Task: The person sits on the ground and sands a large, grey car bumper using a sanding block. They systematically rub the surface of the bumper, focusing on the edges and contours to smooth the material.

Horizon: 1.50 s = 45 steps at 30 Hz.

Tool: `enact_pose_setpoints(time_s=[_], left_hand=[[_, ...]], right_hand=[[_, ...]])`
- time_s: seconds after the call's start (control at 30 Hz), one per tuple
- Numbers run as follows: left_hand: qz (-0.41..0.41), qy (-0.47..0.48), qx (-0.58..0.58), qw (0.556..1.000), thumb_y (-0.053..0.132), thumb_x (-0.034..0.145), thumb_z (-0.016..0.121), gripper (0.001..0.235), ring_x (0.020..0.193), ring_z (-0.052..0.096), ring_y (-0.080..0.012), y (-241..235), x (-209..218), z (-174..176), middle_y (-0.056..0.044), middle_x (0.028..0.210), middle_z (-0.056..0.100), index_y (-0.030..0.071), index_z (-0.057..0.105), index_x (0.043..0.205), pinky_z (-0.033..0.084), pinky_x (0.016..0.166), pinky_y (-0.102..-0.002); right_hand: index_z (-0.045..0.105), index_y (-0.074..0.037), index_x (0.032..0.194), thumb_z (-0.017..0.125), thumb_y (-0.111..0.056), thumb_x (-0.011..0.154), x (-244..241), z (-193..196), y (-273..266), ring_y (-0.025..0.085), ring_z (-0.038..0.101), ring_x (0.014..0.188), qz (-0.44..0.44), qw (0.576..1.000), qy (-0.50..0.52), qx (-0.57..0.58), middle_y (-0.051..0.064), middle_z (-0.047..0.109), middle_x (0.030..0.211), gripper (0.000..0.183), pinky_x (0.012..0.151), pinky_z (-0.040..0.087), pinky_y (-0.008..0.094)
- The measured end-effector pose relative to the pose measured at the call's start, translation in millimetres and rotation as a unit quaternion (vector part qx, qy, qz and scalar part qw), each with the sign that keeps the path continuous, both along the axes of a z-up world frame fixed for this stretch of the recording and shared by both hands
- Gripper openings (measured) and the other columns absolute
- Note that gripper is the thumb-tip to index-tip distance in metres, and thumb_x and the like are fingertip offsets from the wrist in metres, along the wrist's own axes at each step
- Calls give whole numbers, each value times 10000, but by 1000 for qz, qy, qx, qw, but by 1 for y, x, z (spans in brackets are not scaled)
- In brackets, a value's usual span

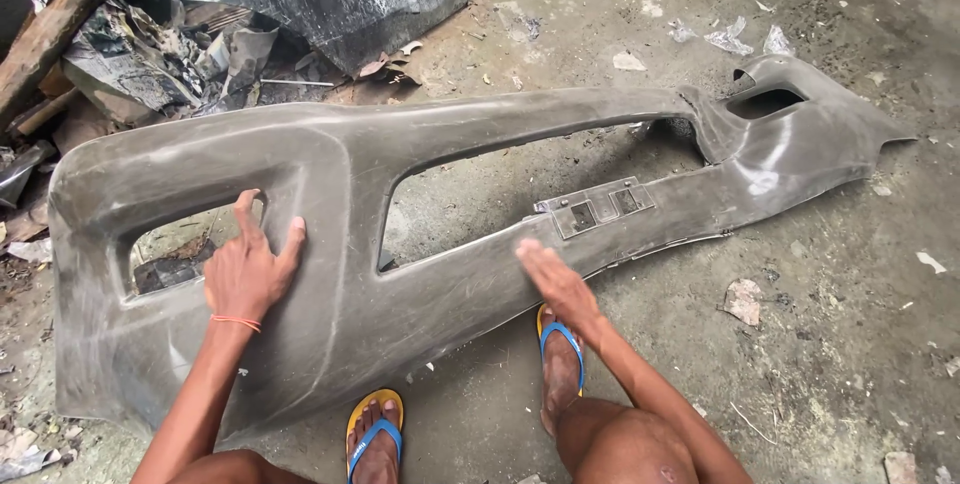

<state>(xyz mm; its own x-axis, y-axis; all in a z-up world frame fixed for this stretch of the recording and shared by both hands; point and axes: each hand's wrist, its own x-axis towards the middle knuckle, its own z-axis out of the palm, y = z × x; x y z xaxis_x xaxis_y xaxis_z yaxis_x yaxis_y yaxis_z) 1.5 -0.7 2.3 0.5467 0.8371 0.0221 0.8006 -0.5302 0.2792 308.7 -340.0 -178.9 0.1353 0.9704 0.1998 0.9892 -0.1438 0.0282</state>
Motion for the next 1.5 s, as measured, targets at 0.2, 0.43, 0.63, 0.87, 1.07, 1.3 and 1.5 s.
enact_pose_setpoints(time_s=[0.2, 0.43, 0.63, 0.87, 1.07, 1.3, 1.5], left_hand=[[-5, 2, -3, 1000, 637, 988, 384, 647, 901, 735, -531, -2, 0, 0, -333, 847, 727, 259, 240, 1494, 528, 834, -574], [-1, -5, -4, 1000, 637, 986, 393, 641, 913, 731, -533, 2, -1, -4, -333, 862, 726, 267, 243, 1487, 522, 838, -576], [0, -6, -16, 1000, 622, 990, 397, 631, 927, 727, -541, -5, 1, 6, -344, 866, 726, 265, 240, 1486, 516, 860, -579], [-4, -9, -19, 1000, 616, 1000, 398, 628, 941, 722, -552, -4, 2, 7, -357, 902, 725, 249, 251, 1488, 512, 864, -587], [1, -5, -19, 1000, 620, 999, 398, 626, 944, 712, -569, -3, 0, 3, -374, 873, 717, 257, 254, 1489, 502, 874, -593], [1, -7, -16, 1000, 618, 1006, 404, 615, 933, 716, -566, -3, 1, 2, -376, 863, 714, 255, 256, 1480, 505, 862, -598], [-7, -16, -1, 1000, 601, 1021, 407, 597, 900, 717, -574, -3, 0, -1, -377, 820, 704, 241, 257, 1473, 509, 839, -596]], right_hand=[[383, -91, 1567, 390, 76, 908, 89, -17, -34, 296, 412, 1468, -197, 974, 96, -65, 130, 413, 1606, 679, 1228, 343, 393], [445, -125, 1547, 500, -86, 920, 90, -40, -17, 308, 438, 1456, -324, 926, 191, -21, 123, 436, 1601, 630, 1189, 417, 472], [397, -20, 1550, 460, 61, 891, -3, -49, -20, 335, 413, 1459, -166, 979, 102, 53, 216, 444, 1565, 667, 1189, 383, 398], [466, -47, 1510, 423, 64, 952, -29, -34, -33, 310, 476, 1417, -26, 989, -57, 135, 192, 494, 1532, 570, 1148, 434, 329], [409, 36, 1535, 456, 55, 913, 37, -98, -59, 430, 429, 1422, -388, 881, 227, 147, 319, 421, 1544, 623, 1185, 382, 467], [351, -63, 1585, 481, 143, 836, -20, -96, -63, 387, 379, 1460, -198, 970, 69, 122, 245, 375, 1599, 787, 1097, 456, 387], [367, -120, 1587, 486, 107, 875, -22, -86, -73, 382, 394, 1456, -138, 984, 56, 102, 226, 365, 1611, 757, 1114, 440, 393]])
